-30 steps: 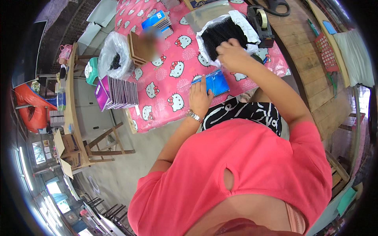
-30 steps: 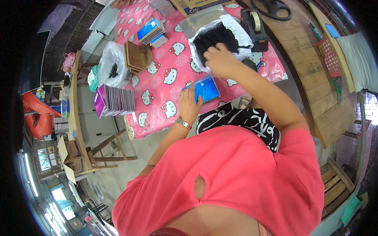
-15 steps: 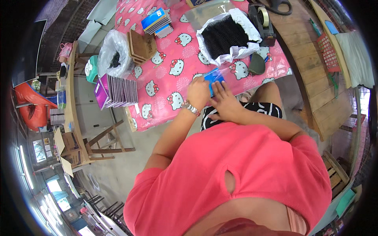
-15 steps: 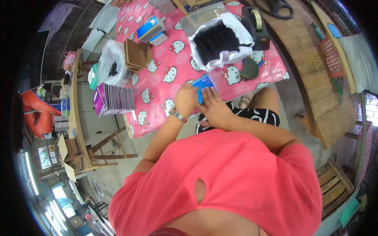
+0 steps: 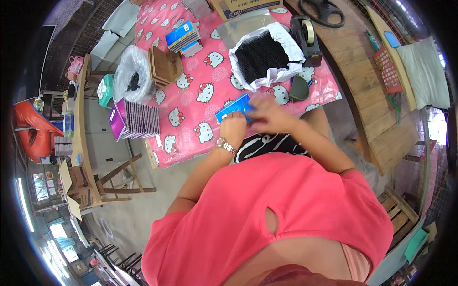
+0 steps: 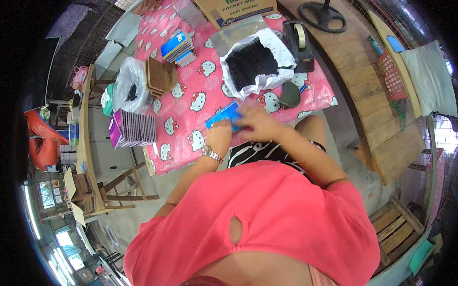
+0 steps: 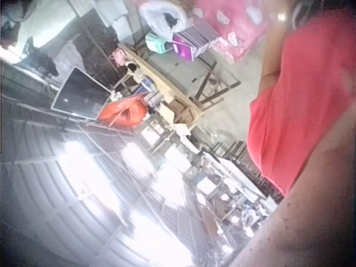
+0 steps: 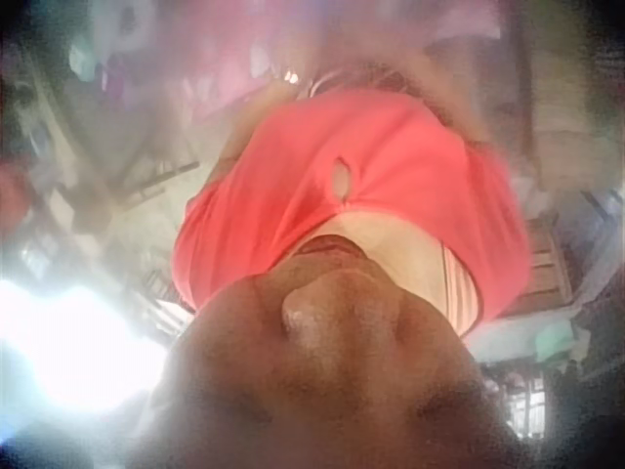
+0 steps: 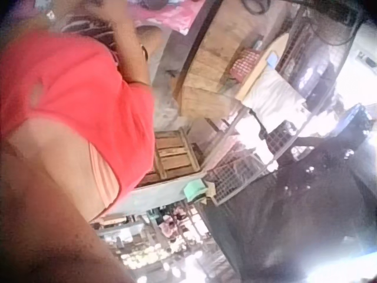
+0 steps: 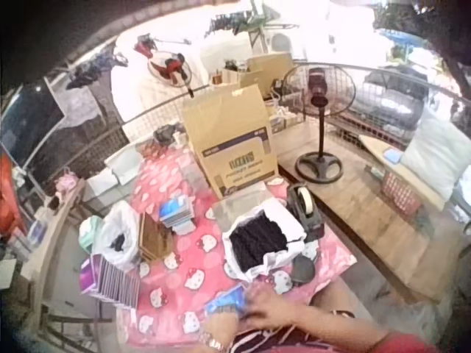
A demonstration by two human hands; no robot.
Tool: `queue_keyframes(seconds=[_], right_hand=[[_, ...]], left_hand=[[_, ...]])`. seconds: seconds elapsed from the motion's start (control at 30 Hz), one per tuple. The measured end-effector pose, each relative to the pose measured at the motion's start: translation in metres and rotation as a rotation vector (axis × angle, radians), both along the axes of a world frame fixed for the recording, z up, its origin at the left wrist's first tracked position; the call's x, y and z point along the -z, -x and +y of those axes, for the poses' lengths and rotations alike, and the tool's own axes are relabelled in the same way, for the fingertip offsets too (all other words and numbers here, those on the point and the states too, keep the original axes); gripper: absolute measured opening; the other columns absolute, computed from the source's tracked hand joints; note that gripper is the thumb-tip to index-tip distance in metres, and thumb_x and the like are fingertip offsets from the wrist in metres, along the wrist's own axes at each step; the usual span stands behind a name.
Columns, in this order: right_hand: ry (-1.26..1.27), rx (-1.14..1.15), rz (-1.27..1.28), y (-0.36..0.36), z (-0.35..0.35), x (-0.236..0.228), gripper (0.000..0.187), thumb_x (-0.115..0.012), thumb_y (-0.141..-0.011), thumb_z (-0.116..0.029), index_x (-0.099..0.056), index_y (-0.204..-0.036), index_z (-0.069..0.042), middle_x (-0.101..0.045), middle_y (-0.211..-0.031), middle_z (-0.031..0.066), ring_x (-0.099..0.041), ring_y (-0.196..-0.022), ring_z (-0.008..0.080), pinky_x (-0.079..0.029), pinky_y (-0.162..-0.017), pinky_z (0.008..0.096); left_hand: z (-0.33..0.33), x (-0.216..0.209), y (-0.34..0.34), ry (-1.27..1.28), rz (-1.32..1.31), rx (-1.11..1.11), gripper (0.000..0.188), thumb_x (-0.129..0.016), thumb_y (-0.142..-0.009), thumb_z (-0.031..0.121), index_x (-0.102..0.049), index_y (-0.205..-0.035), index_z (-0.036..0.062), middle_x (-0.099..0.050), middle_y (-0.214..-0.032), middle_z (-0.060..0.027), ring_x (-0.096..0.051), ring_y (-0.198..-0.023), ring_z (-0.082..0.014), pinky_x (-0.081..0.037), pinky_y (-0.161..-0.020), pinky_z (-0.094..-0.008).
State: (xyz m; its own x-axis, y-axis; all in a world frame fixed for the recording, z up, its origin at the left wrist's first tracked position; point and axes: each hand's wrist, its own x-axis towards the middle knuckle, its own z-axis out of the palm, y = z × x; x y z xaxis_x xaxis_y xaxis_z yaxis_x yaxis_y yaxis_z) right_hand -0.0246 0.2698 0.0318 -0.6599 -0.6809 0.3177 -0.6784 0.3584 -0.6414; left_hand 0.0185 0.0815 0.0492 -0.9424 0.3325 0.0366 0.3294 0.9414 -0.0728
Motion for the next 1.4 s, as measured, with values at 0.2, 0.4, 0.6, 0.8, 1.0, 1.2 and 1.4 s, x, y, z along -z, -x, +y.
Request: queue_keyframes(seconds=[0.2,0.4,0.6,0.8,1.0,1.2,1.4], right_hand=[[0.336,1.254,-0.161,0.161,0.166,0.016,0.039,-0.062,-0.084,-0.034,-0.067,-0.104,-0.001,-0.068,-0.095,0.0202,-0.066,-0.093,0.0336,-0.05,-0.079,0.0373],[0.544,0.987,-0.746,0.154,0.167,0.006,0.025,-0.066,-0.085,-0.026,-0.068,-0.092,-0.002,-0.067,-0.084,0.0046,-0.061,-0.075,0.0164,-0.049,-0.068,0.0288],[1.181,0.866,-0.742,0.115,0.152,0.04,0.014,-0.061,-0.089,-0.014,-0.061,-0.097,-0.002,-0.062,-0.089,0.0025,-0.056,-0.074,0.0114,-0.046,-0.066,0.0258],[1.333,0.632,-1.448,0.108,0.138,0.048,0.011,-0.057,-0.092,-0.009,-0.055,-0.098,0.0,-0.053,-0.075,0.0024,-0.047,-0.059,0.0087,-0.038,-0.051,0.019],[0.377,-0.18,-0.955,0.066,-0.026,-0.066,0.017,-0.062,-0.089,-0.02,-0.065,-0.087,-0.003,-0.063,-0.076,0.003,-0.06,-0.071,0.0107,-0.048,-0.065,0.0247],[-0.517,-0.281,-0.66,0.059,-0.063,-0.029,0.025,-0.064,-0.085,-0.023,-0.066,-0.076,0.001,-0.064,-0.063,0.0069,-0.062,-0.054,0.014,-0.049,-0.052,0.0291],[-0.688,-0.248,-0.538,0.058,-0.072,-0.032,0.025,-0.067,-0.077,-0.025,-0.067,-0.07,-0.001,-0.065,-0.062,0.0092,-0.064,-0.053,0.0189,-0.051,-0.053,0.0328]], left_hand=[[0.007,0.012,-0.006,0.12,0.091,0.057,0.027,-0.054,-0.079,0.007,-0.061,-0.102,-0.0067,-0.065,-0.098,-0.0183,-0.065,-0.084,-0.0228,-0.055,-0.068,-0.0316],[0.003,0.022,-0.022,0.076,0.085,-0.003,0.044,-0.056,-0.087,0.019,-0.052,-0.118,-0.0124,-0.058,-0.116,-0.028,-0.061,-0.103,-0.0329,-0.052,-0.086,-0.0363],[-0.022,0.029,-0.028,0.004,0.053,0.076,0.048,-0.059,-0.085,0.018,-0.048,-0.124,-0.0096,-0.054,-0.123,-0.0268,-0.055,-0.114,-0.0361,-0.048,-0.095,-0.0398],[-0.026,0.025,-0.028,-0.142,0.038,0.093,0.046,-0.061,-0.083,0.015,-0.051,-0.122,-0.0069,-0.054,-0.125,-0.025,-0.055,-0.115,-0.0348,-0.045,-0.098,-0.041],[-0.029,0.029,-0.035,-0.25,0.08,0.089,0.04,-0.054,-0.086,0.013,-0.053,-0.121,-0.006,-0.054,-0.126,-0.025,-0.057,-0.113,-0.0341,-0.044,-0.099,-0.0401],[-0.033,0.029,-0.035,-0.352,0.182,0.092,0.037,-0.068,-0.079,0.018,-0.062,-0.11,-0.0009,-0.062,-0.117,-0.0167,-0.062,-0.105,-0.029,-0.051,-0.089,-0.0375],[-0.037,0.037,-0.036,-0.443,0.257,0.13,0.037,-0.07,-0.078,0.021,-0.063,-0.107,-0.0004,-0.063,-0.116,-0.0145,-0.062,-0.104,-0.0284,-0.051,-0.088,-0.038]])
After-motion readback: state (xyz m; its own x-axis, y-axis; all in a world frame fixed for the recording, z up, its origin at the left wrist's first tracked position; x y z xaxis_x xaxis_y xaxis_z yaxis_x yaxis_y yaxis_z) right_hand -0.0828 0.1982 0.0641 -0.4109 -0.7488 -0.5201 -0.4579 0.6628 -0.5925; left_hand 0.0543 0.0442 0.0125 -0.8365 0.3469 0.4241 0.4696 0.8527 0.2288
